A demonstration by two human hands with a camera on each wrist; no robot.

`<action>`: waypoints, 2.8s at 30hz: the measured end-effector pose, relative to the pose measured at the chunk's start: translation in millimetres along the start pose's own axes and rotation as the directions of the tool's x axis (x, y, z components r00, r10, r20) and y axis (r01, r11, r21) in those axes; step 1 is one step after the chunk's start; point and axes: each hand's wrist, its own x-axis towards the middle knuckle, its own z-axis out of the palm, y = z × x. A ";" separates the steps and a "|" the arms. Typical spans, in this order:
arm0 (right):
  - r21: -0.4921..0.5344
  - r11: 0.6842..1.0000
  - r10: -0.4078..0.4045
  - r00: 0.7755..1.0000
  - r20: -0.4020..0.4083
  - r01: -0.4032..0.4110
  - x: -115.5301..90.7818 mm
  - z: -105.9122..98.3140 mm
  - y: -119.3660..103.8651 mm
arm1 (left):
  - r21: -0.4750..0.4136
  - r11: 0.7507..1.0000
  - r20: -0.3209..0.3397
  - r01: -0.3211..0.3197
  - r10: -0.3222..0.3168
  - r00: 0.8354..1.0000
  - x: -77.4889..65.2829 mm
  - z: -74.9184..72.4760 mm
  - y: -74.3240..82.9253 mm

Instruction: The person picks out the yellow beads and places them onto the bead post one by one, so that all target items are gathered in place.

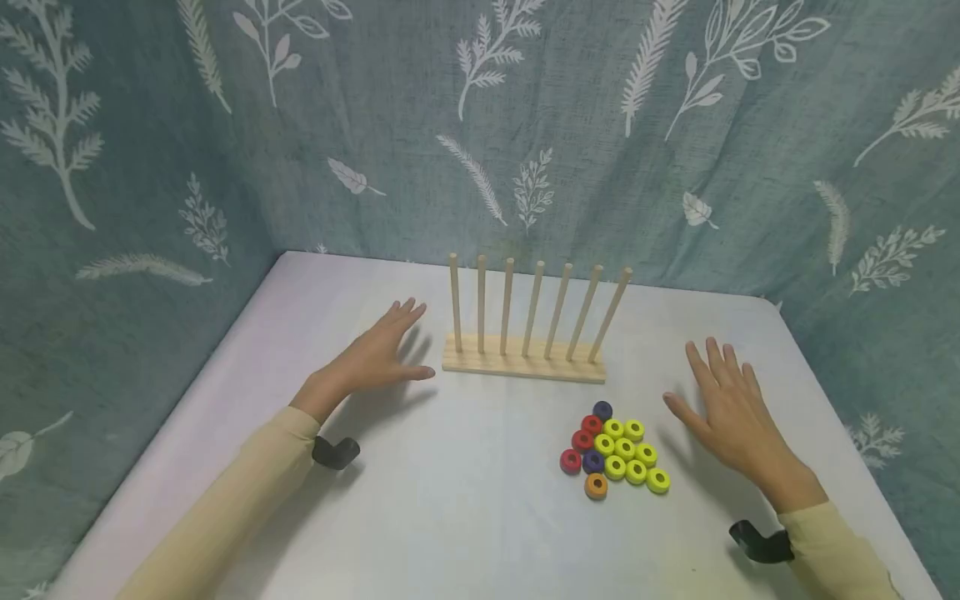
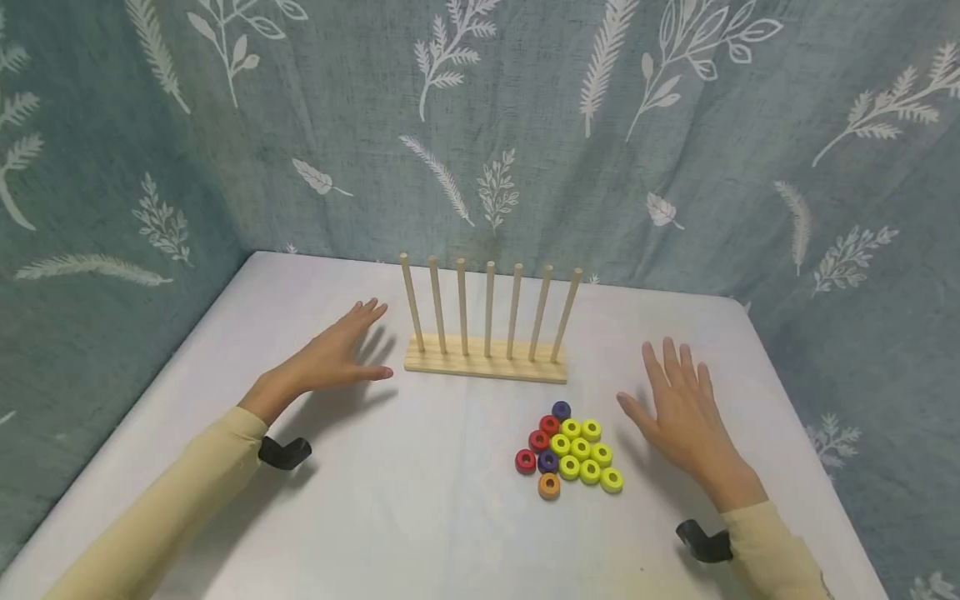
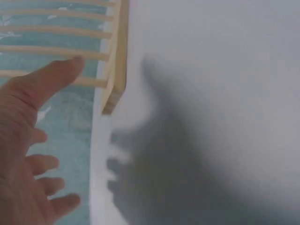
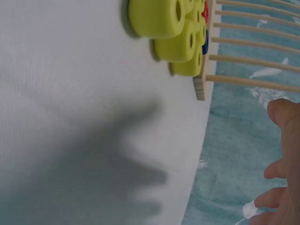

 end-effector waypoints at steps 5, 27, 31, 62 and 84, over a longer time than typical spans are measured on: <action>0.023 1.000 0.001 1.000 -0.002 -0.001 -7.7 -4.2 -6.1 | -0.137 0.990 0.002 -0.021 0.022 1.000 18.9 14.3 3.4; 0.119 0.992 -0.027 0.999 -0.044 0.032 -31.5 -10.4 -20.9 | -0.309 0.951 0.037 -0.026 0.039 0.999 57.9 38.6 2.1; 0.190 0.981 -0.033 0.997 -0.072 0.047 -39.5 -6.6 -25.7 | -0.295 0.955 0.063 0.013 0.006 0.998 59.4 38.6 2.7; 0.308 0.949 -0.069 0.997 -0.026 0.074 -67.4 27.5 -48.6 | -0.270 0.960 0.111 0.076 -0.047 0.993 62.3 37.6 8.7; 0.274 0.962 -0.015 1.000 0.023 0.008 -63.5 28.8 -53.3 | -0.254 0.965 0.117 0.070 -0.041 0.992 60.0 35.9 11.2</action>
